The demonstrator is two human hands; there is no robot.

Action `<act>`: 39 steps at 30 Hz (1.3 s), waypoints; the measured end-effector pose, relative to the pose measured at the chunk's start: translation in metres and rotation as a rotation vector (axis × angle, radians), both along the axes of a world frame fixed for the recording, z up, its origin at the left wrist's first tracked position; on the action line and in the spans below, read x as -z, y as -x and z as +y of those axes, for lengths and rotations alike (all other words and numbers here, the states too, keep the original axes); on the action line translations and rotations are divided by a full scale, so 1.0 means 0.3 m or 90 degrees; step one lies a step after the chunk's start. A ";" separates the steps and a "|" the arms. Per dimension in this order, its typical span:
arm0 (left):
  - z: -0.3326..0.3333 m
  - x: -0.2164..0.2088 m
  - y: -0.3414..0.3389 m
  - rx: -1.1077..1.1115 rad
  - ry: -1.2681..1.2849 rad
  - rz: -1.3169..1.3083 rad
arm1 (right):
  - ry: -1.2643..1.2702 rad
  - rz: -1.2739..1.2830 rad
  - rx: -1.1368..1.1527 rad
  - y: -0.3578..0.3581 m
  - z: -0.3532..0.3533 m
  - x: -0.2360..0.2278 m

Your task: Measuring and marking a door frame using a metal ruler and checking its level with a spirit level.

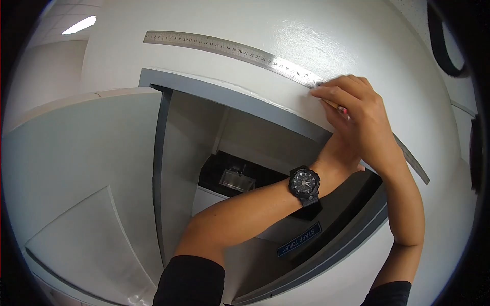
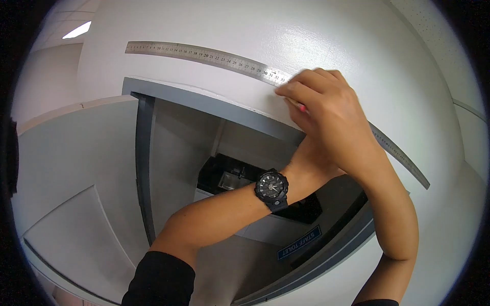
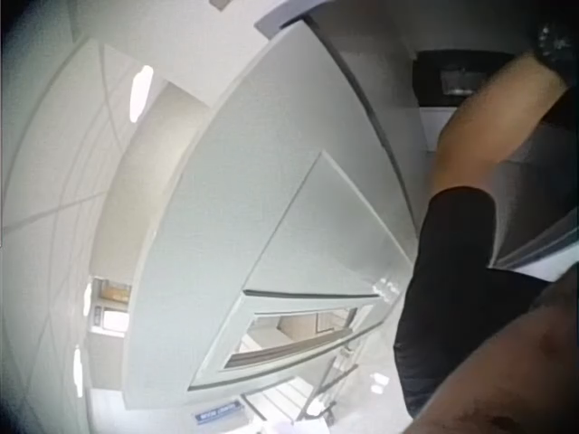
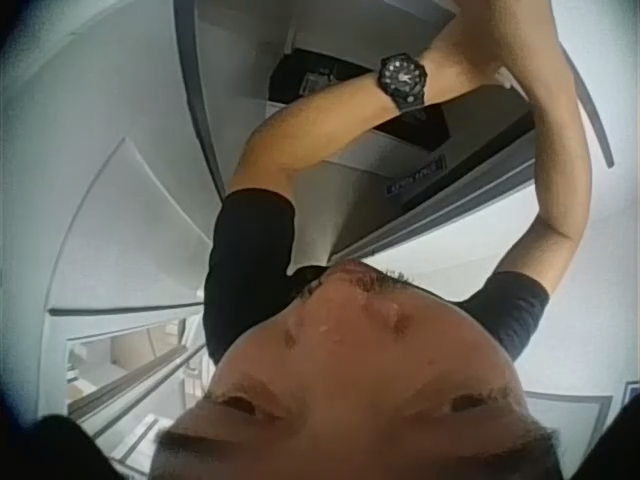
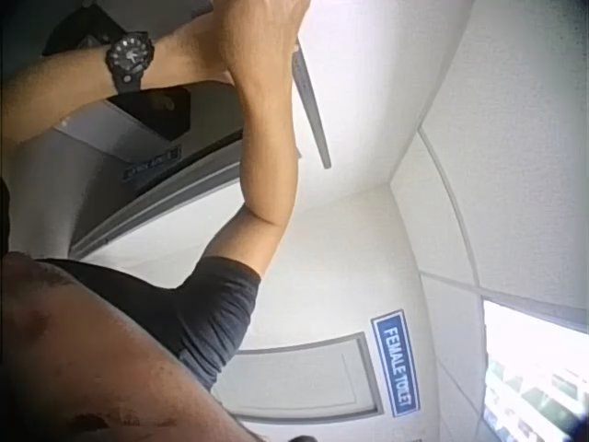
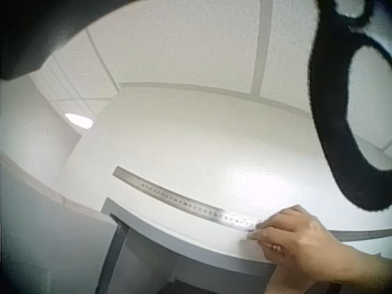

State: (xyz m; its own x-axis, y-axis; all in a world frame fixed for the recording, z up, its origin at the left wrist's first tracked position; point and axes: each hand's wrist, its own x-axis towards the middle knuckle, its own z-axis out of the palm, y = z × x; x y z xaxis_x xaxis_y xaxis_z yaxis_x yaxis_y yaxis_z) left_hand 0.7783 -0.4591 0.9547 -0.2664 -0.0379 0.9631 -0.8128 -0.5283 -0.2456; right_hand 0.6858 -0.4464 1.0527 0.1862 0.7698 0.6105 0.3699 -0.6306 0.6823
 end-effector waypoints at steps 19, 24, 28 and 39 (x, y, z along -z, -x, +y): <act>0.091 -0.006 0.099 -0.236 -0.124 0.039 | -0.282 0.015 0.008 0.156 -0.339 -0.063; 0.095 -0.008 0.099 -0.229 -0.130 0.033 | -0.393 0.089 0.143 0.212 -0.494 0.026; 0.091 -0.013 0.111 -0.232 -0.126 0.031 | -0.391 0.048 0.099 0.162 -0.560 0.060; 0.060 -0.038 0.138 -0.163 -0.100 0.053 | -0.431 0.057 0.057 0.135 -0.626 0.032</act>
